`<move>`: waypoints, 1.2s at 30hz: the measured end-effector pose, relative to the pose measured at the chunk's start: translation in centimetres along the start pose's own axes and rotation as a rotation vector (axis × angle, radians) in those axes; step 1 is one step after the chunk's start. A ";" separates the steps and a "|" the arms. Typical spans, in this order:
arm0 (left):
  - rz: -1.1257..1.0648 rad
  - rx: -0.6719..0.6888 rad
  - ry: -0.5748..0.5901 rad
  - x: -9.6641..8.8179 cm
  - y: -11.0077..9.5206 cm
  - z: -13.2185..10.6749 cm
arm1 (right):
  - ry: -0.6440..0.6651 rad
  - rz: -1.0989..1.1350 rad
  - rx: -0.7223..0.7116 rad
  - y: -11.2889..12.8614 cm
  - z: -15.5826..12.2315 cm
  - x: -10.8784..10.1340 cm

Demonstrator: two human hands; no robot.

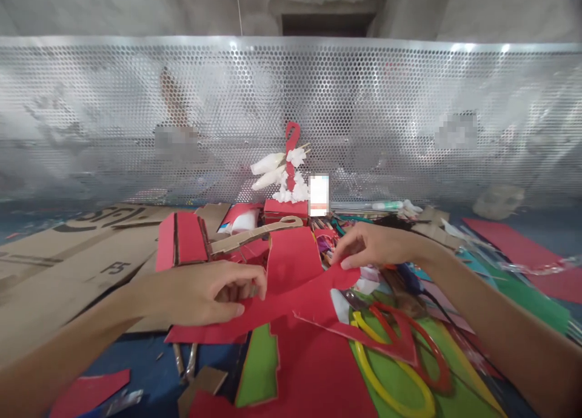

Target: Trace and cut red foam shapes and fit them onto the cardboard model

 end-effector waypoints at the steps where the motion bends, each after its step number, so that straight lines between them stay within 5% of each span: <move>1: -0.015 0.001 0.002 0.1 0.1 0.1 | 0.001 0.013 -0.006 -0.1 0.0 0.0; 14: -0.012 -0.016 -0.030 0.4 1.1 1.3 | 0.012 0.045 0.005 -0.1 0.1 0.1; 26: -0.058 0.013 0.072 0.6 0.7 1.1 | 0.044 0.081 0.007 0.1 0.1 0.2; 36: 0.134 -0.073 0.174 0.4 0.2 -0.1 | 0.111 0.116 -0.015 0.1 1.6 2.2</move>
Point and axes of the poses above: each hand's wrist, its own z-axis towards the middle knuckle, its own x-axis out of the palm, y = z × x, the point moved 2 cm from there along z, towards the middle knuckle, and after that the axes turned 11 degrees about -x, right-handed, at the moved point
